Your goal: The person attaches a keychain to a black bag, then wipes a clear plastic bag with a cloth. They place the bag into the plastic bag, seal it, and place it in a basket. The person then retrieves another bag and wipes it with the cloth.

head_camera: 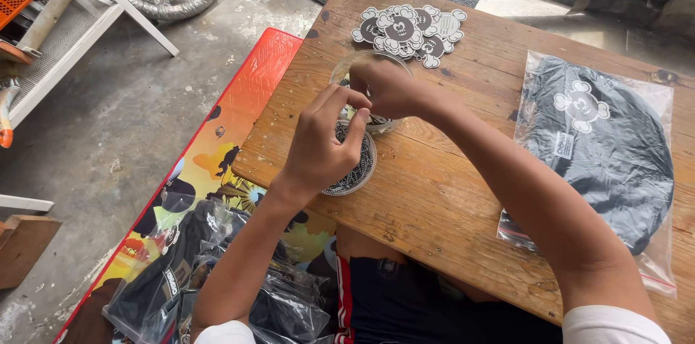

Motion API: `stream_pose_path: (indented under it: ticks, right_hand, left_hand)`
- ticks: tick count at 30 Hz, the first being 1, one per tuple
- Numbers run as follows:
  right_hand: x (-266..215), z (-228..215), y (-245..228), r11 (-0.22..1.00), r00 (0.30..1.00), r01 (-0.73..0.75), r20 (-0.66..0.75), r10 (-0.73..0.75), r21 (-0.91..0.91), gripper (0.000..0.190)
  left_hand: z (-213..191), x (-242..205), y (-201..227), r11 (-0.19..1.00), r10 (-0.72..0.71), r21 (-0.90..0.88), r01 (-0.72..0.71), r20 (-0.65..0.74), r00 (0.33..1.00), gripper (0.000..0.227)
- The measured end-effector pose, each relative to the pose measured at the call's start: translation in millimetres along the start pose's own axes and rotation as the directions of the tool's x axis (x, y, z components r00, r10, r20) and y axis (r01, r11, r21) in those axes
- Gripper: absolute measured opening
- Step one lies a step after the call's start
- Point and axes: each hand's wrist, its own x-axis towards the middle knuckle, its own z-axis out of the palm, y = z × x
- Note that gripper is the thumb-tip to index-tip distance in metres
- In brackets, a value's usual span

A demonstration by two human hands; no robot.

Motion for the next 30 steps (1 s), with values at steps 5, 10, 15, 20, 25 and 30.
stream_pose_path:
  ticks: [5,10,15,20,25,30]
  right_hand:
    - [-13.2,-15.7,-5.1,0.955,0.929,0.173,-0.362,-0.077,0.241,0.024]
    - [-74.4,-37.6,-9.1,0.949,0.779,0.243,-0.624,-0.066,0.203,0.012]
    - [-180.7,-65.4,-4.4,0.964,0.767,0.156,-0.641,0.019,0.215,0.032]
    - [-306.0,-63.6,20.1,0.986,0.658,-0.151,-0.752,0.049,-0.067,0.008]
    - [-417.7,-26.4,15.4,0.925,0.553,-0.381,-0.804,0.219,-0.01,0.006]
    - [-457.6,9.4,-28.9,0.898,0.648,-0.434,-0.665,0.371,0.078,0.034]
  left_hand:
    - [7.7,2.9,33.8,0.994,0.092,-0.064,-0.092,-0.005,0.996,0.004]
    - [38.0,2.8,71.2,0.941,0.256,-0.256,-0.221,0.111,0.96,0.009]
    - [112.3,-11.9,89.7,0.911,0.379,-0.327,-0.25,0.432,0.818,0.005]
    - [194.9,-37.5,88.2,0.856,0.507,-0.236,-0.459,0.554,0.66,0.046]
    - [228.9,-34.9,94.0,0.767,0.556,-0.1,-0.633,0.595,0.58,0.046]
    - [232.9,-10.6,101.5,0.76,0.611,-0.167,-0.629,0.515,0.601,0.014]
